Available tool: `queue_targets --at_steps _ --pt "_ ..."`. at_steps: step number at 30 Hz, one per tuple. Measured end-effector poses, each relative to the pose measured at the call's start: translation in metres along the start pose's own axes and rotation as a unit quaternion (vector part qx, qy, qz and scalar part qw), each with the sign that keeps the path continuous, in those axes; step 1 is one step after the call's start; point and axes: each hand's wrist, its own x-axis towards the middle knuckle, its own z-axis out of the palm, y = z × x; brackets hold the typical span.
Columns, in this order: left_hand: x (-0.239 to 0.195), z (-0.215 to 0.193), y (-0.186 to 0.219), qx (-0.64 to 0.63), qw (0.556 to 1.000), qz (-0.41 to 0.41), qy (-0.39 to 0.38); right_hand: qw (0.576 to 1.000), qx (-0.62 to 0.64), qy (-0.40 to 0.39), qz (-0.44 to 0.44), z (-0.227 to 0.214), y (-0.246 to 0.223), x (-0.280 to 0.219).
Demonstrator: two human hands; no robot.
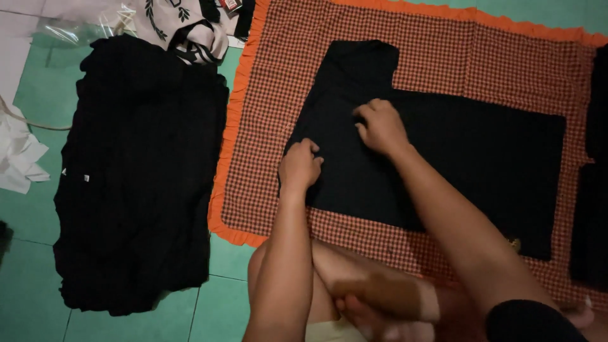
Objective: The person sits on the floor and folds a black t-shirt by hand on a checkered mat. They smooth the fabric, fold the sleeves and sides inward, and then fold the shirt into a compact rectangular shape.
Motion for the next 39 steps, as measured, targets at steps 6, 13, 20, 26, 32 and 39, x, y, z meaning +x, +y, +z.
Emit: queue_targets --at_steps 6,13,20,26,32,39 --pt "0.006 0.001 -0.016 0.012 0.998 -0.038 -0.044 0.983 0.027 -0.182 -0.022 -0.029 -0.056 0.045" --pt "-0.009 -0.022 0.001 -0.005 0.997 -0.079 -0.023 0.985 0.029 -0.171 -0.014 -0.016 -0.042 0.054" --pt "-0.011 -0.021 0.009 -0.015 0.997 -0.072 -0.018 0.995 0.073 -0.036 0.060 0.015 0.002 0.044" --pt "-0.015 -0.012 0.016 -0.005 0.997 -0.044 -0.059 0.994 0.024 -0.111 0.000 -0.019 -0.042 0.048" --pt "-0.007 -0.009 0.007 -0.032 0.995 -0.071 -0.067 0.992 0.019 -0.094 0.085 0.004 -0.006 0.062" --pt "-0.003 -0.005 0.006 -0.018 0.994 -0.075 -0.073 0.989 0.072 -0.038 0.126 -0.030 0.050 0.007"
